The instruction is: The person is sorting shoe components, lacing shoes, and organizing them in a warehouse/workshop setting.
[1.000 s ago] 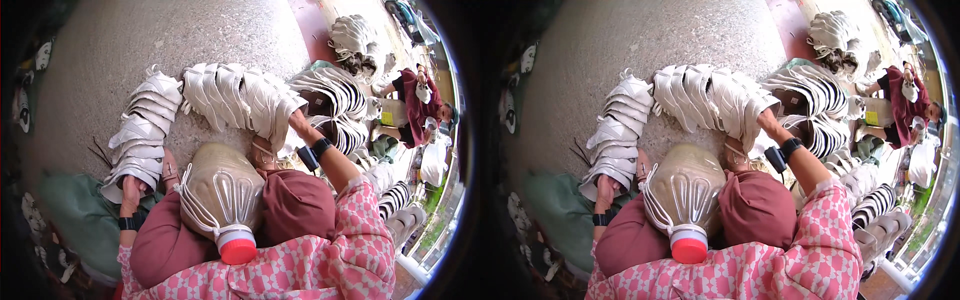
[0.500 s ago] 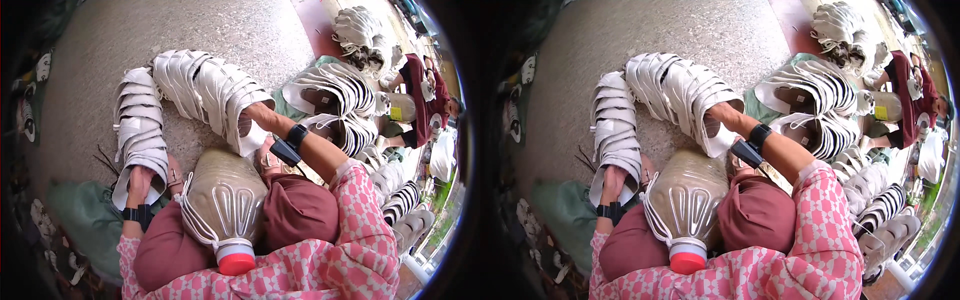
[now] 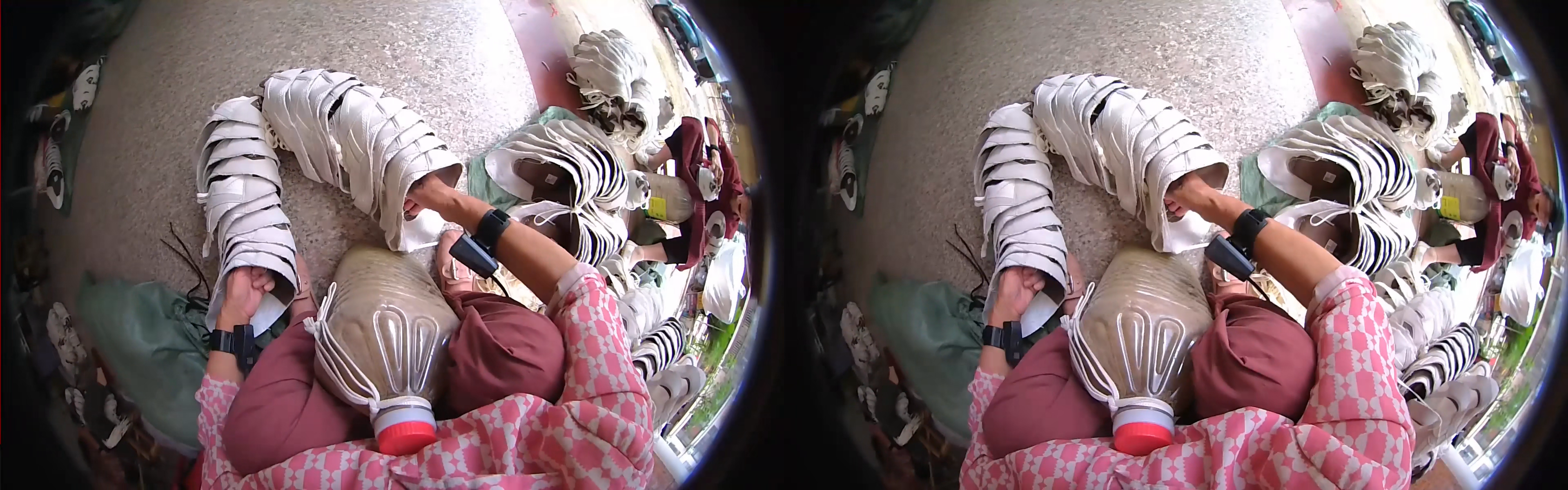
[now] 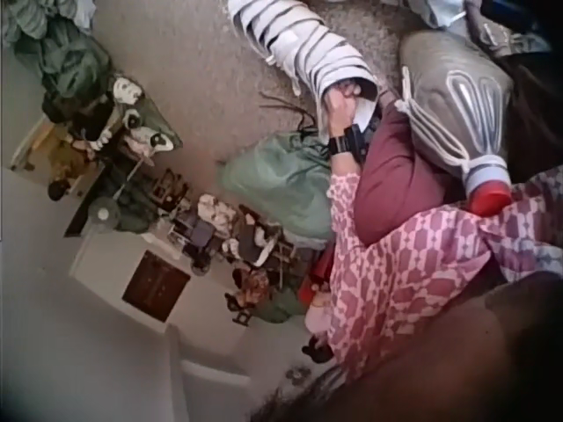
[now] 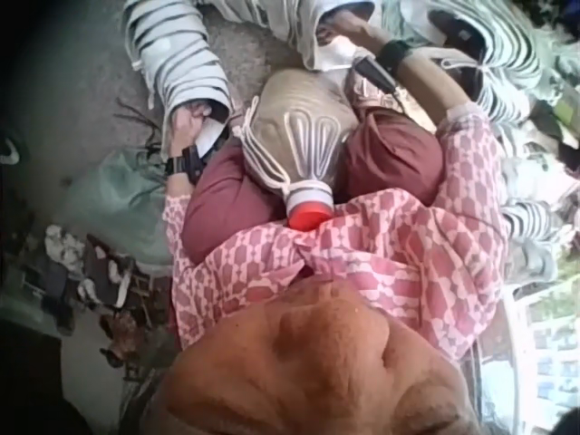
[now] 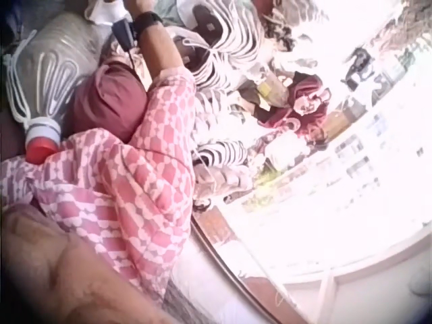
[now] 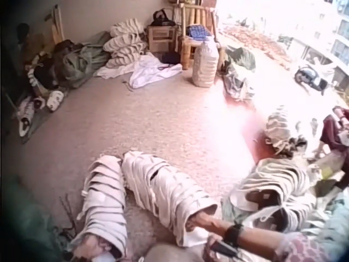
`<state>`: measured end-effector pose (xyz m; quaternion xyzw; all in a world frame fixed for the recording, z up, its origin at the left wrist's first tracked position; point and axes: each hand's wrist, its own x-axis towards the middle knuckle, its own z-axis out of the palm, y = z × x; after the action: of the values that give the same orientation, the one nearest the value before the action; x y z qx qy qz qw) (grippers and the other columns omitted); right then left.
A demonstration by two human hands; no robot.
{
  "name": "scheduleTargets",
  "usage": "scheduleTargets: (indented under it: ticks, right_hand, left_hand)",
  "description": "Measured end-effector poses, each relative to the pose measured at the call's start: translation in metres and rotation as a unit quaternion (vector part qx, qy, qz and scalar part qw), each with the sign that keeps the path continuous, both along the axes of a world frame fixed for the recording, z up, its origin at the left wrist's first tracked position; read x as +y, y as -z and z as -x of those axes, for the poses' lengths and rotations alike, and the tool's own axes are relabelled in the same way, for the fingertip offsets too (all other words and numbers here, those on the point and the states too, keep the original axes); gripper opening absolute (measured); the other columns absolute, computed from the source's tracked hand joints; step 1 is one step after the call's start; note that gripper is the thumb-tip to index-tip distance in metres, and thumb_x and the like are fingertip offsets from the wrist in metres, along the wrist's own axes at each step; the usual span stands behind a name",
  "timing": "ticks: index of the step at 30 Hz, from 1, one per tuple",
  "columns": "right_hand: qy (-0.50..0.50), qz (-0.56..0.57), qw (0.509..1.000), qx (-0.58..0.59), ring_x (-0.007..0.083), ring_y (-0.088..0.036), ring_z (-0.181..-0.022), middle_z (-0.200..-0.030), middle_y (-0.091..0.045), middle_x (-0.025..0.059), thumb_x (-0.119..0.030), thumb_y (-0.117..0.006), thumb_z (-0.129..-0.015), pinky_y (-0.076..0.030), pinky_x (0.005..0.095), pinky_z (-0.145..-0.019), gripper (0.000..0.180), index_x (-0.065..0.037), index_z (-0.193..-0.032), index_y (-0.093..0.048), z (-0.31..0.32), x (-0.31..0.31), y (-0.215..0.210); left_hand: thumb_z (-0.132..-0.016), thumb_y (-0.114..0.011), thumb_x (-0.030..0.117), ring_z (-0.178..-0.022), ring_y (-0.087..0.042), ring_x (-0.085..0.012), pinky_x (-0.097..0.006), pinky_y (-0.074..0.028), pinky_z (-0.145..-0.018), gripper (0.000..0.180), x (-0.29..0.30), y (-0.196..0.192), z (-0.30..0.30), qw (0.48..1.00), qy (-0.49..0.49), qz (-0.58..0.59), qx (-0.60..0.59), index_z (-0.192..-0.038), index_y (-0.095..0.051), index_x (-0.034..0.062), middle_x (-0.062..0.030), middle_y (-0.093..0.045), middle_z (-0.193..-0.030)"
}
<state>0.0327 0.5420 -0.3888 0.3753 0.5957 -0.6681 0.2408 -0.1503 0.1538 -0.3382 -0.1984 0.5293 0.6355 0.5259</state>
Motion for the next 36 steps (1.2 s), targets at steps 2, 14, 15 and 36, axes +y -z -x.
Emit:
scheduleTargets:
  ticks: [2,14,15,36]
  right_hand:
    - [-0.032,-0.006,0.999,0.001,0.0265,-0.067,-0.090,-0.107,-0.067,0.0163,-0.023,-0.046,-0.095,-0.055,0.0361,-0.081,0.034,0.002,-0.112,-0.062,0.006,-0.011,-0.010]
    - [0.010,-0.112,0.991,0.079,0.0215,-0.067,-0.074,-0.091,-0.065,0.0139,-0.011,-0.061,-0.085,-0.055,0.0317,-0.058,0.040,0.005,-0.120,-0.051,-0.001,-0.023,-0.014]
    - [0.062,-0.057,0.994,0.076,0.0211,-0.066,-0.067,-0.084,-0.066,0.0139,-0.012,-0.061,-0.085,-0.054,0.0314,-0.055,0.039,0.004,-0.120,-0.052,-0.001,-0.021,-0.016]
    - [0.064,-0.084,0.994,0.025,0.0242,-0.067,-0.092,-0.108,-0.065,0.0152,-0.021,-0.064,-0.083,-0.054,0.0360,-0.073,0.054,-0.002,-0.131,-0.048,0.002,-0.031,-0.029]
  left_hand:
    - [-0.101,-0.042,0.028,-0.050,-0.034,-0.0087,-0.028,-0.032,-0.052,0.026,-0.009,-0.008,-0.003,0.998,-0.027,-0.032,-0.037,-0.080,-0.051,0.0152,0.0053,-0.037,-0.062]
    - [-0.100,-0.045,0.038,-0.048,-0.032,-0.0090,-0.028,-0.031,-0.051,0.031,-0.004,-0.017,-0.010,0.998,-0.035,0.003,-0.056,-0.079,-0.052,0.0160,0.0051,-0.039,-0.061]
    - [-0.100,-0.045,0.039,-0.048,-0.032,-0.0090,-0.028,-0.031,-0.051,0.032,-0.005,-0.017,-0.009,0.998,-0.023,-0.015,-0.048,-0.079,-0.052,0.0158,0.0051,-0.039,-0.061]
    - [-0.100,-0.045,0.032,-0.050,-0.034,-0.0088,-0.028,-0.033,-0.052,0.028,-0.009,0.002,-0.012,0.997,-0.040,-0.038,-0.048,-0.077,-0.052,0.0168,0.0053,-0.038,-0.060]
